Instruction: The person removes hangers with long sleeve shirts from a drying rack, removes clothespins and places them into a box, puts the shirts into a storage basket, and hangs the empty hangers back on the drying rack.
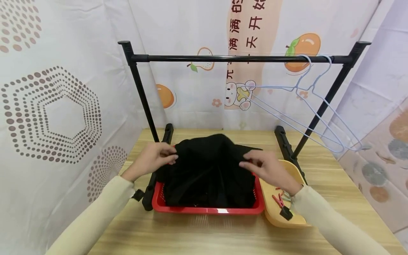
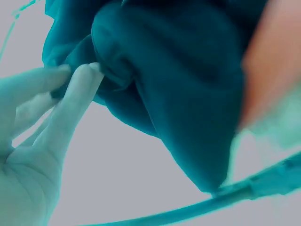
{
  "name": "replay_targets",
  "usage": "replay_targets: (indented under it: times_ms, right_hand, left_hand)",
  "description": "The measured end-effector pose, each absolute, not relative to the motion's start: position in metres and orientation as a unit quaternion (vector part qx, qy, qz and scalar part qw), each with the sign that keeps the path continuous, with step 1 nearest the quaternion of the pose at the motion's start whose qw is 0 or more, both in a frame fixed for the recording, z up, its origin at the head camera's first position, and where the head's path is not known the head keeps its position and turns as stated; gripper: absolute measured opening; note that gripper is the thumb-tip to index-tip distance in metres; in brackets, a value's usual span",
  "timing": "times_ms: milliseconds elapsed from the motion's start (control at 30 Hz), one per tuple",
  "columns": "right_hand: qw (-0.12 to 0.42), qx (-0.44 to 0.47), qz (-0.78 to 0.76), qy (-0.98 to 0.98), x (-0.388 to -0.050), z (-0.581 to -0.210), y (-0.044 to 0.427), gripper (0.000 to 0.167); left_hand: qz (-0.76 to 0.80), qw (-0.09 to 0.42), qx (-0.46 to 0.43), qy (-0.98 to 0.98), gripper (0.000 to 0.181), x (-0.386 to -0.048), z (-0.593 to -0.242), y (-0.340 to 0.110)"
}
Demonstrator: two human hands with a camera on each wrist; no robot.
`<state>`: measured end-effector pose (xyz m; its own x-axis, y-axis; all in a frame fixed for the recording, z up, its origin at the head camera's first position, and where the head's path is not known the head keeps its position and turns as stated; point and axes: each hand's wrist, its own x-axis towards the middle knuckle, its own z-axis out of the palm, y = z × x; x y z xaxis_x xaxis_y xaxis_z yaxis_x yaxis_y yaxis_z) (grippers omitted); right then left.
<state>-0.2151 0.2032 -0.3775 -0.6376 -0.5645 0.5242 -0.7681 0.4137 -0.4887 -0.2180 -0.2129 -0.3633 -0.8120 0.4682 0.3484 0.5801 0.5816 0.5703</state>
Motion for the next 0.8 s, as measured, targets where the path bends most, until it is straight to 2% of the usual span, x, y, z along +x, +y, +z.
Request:
replay_targets:
  times_ms: [100, 267, 400, 633, 800]
  right_hand:
    - [0.127, 0.477, 0.316, -0.811, -0.203, -0.392, 0.204, 0.016]
    - [0.07, 0.537, 0.259, -0.8, -0.194, -0.412, 0.201, 0.009]
    - [0.03, 0.529, 0.218, -0.819, -0.192, -0.422, 0.197, 0.006]
    - [0.023, 0.51, 0.112, -0.853, -0.188, -0.43, 0.186, 0.006]
    - [0.013, 0.509, 0.062, -0.859, -0.187, -0.429, 0.181, 0.008]
  left_hand:
    - [-0.3, 0.07, -0.33, -0.892, 0.008, -0.203, -0.376, -0.22]
    - [-0.251, 0.011, -0.367, -0.896, 0.012, -0.19, -0.395, -0.222]
    - [-0.229, -0.029, -0.402, -0.886, 0.018, -0.188, -0.409, -0.215]
    - [-0.16, -0.061, -0.438, -0.882, 0.036, -0.191, -0.426, -0.196]
    - [-0.113, -0.089, -0.445, -0.884, 0.031, -0.191, -0.432, -0.188]
